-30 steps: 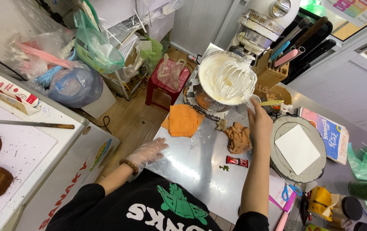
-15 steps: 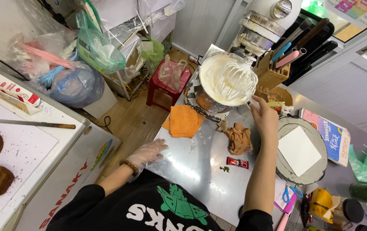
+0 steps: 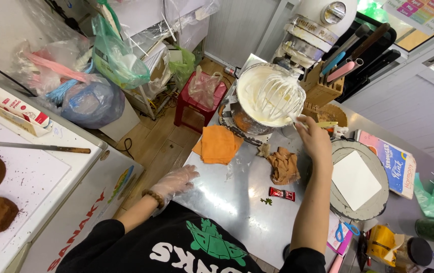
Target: Whipping cream using a stand mixer and then using a spatula to scrape the cream off the whisk attachment.
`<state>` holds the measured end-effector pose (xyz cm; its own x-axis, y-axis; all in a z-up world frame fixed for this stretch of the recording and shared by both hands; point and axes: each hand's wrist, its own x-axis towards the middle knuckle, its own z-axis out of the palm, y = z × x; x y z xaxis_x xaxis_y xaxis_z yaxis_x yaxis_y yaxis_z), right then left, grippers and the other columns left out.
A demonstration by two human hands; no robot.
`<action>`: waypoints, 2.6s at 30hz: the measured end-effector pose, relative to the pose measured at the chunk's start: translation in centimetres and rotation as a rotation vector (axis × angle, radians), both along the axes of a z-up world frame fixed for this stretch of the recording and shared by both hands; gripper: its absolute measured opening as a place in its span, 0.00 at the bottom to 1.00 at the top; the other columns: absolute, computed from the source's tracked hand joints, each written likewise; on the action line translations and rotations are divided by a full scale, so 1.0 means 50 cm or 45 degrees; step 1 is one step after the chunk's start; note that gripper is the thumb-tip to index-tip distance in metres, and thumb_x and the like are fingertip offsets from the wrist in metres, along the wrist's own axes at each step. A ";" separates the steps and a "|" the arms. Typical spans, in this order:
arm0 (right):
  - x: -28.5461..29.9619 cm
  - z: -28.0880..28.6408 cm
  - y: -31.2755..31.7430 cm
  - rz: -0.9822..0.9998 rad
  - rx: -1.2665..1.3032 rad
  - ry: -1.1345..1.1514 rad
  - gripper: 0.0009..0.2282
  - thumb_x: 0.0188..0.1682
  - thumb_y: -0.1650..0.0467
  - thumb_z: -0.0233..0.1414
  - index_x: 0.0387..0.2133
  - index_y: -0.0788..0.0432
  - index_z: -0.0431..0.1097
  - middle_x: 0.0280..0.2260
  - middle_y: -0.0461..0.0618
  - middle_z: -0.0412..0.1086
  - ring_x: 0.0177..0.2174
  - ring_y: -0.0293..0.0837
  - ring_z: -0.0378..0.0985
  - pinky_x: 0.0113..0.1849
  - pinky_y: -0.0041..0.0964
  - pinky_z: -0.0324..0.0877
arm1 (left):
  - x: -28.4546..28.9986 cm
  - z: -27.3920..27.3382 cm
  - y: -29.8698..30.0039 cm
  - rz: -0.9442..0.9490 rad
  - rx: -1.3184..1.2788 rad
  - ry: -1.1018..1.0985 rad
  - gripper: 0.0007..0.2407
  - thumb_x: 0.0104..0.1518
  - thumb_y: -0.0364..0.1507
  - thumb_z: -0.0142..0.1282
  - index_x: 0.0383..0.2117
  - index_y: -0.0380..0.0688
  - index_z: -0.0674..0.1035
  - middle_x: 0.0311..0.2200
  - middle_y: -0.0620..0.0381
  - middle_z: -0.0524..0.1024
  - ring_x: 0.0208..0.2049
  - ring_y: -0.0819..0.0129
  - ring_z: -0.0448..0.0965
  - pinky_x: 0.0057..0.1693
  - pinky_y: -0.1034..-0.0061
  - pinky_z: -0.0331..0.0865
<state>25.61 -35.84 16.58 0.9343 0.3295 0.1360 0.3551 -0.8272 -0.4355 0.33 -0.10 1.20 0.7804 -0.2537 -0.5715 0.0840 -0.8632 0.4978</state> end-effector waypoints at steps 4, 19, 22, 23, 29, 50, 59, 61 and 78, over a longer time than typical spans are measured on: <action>-0.050 0.034 -0.003 -0.248 0.174 0.203 0.13 0.56 0.64 0.50 0.52 0.51 0.70 0.27 0.53 0.74 0.26 0.46 0.74 0.31 0.43 0.67 | -0.007 -0.001 0.002 0.046 -0.002 0.033 0.25 0.61 0.32 0.54 0.65 0.53 0.64 0.72 0.57 0.47 0.73 0.60 0.44 0.75 0.66 0.41; -0.092 -0.001 -0.004 -0.229 0.692 0.527 0.13 0.61 0.65 0.41 0.47 0.60 0.69 0.17 0.44 0.63 0.15 0.35 0.60 0.20 0.32 0.57 | 0.011 -0.060 -0.001 -0.070 -0.009 -0.038 0.24 0.60 0.31 0.55 0.64 0.51 0.65 0.72 0.53 0.49 0.73 0.56 0.46 0.74 0.65 0.46; -0.135 0.061 -0.002 -0.240 0.531 0.447 0.13 0.60 0.65 0.42 0.47 0.60 0.69 0.16 0.46 0.63 0.15 0.36 0.61 0.20 0.33 0.59 | 0.007 -0.058 0.001 -0.071 -0.024 -0.052 0.24 0.60 0.31 0.55 0.64 0.51 0.66 0.72 0.52 0.50 0.73 0.55 0.46 0.74 0.64 0.46; -0.154 0.084 -0.004 -0.270 0.450 0.438 0.13 0.59 0.65 0.42 0.48 0.59 0.70 0.16 0.46 0.64 0.15 0.36 0.62 0.20 0.33 0.60 | 0.003 -0.052 -0.001 -0.057 -0.036 -0.053 0.24 0.60 0.31 0.56 0.64 0.51 0.66 0.72 0.53 0.50 0.73 0.55 0.46 0.74 0.64 0.46; -0.236 0.108 -0.101 -0.330 0.432 0.469 0.14 0.60 0.66 0.43 0.48 0.60 0.72 0.16 0.47 0.65 0.16 0.37 0.63 0.20 0.34 0.58 | 0.007 -0.001 -0.015 -0.039 -0.046 -0.029 0.24 0.59 0.31 0.55 0.64 0.52 0.66 0.72 0.55 0.50 0.73 0.57 0.46 0.74 0.65 0.45; -0.228 -0.150 0.142 -0.002 -0.145 -0.426 0.20 0.54 0.70 0.54 0.61 0.47 0.68 0.29 0.55 0.70 0.24 0.55 0.74 0.26 0.49 0.69 | 0.005 -0.005 -0.011 -0.003 -0.081 -0.056 0.25 0.60 0.33 0.54 0.66 0.52 0.65 0.72 0.53 0.48 0.74 0.57 0.44 0.74 0.65 0.42; -0.408 -0.083 0.051 -0.117 0.100 -0.244 0.17 0.55 0.69 0.51 0.58 0.49 0.69 0.31 0.54 0.74 0.26 0.49 0.77 0.28 0.43 0.71 | 0.073 0.108 0.014 0.504 -0.805 -0.185 0.25 0.59 0.39 0.53 0.66 0.67 0.65 0.74 0.67 0.47 0.71 0.65 0.56 0.69 0.66 0.57; -0.398 -0.116 0.041 -0.176 0.290 -0.125 0.16 0.56 0.69 0.49 0.58 0.50 0.69 0.30 0.52 0.75 0.26 0.45 0.77 0.28 0.41 0.71 | 0.126 0.226 0.012 0.632 -0.880 -0.239 0.28 0.58 0.38 0.53 0.67 0.67 0.62 0.73 0.67 0.45 0.71 0.65 0.53 0.66 0.66 0.61; -0.301 -0.421 0.075 -0.547 1.923 0.438 0.12 0.60 0.63 0.44 0.28 0.52 0.57 0.17 0.41 0.56 0.15 0.33 0.54 0.18 0.28 0.50 | 0.516 0.081 -0.036 0.549 -0.548 -1.269 0.27 0.51 0.13 0.47 0.61 0.45 0.72 0.54 0.43 0.76 0.55 0.50 0.75 0.57 0.59 0.71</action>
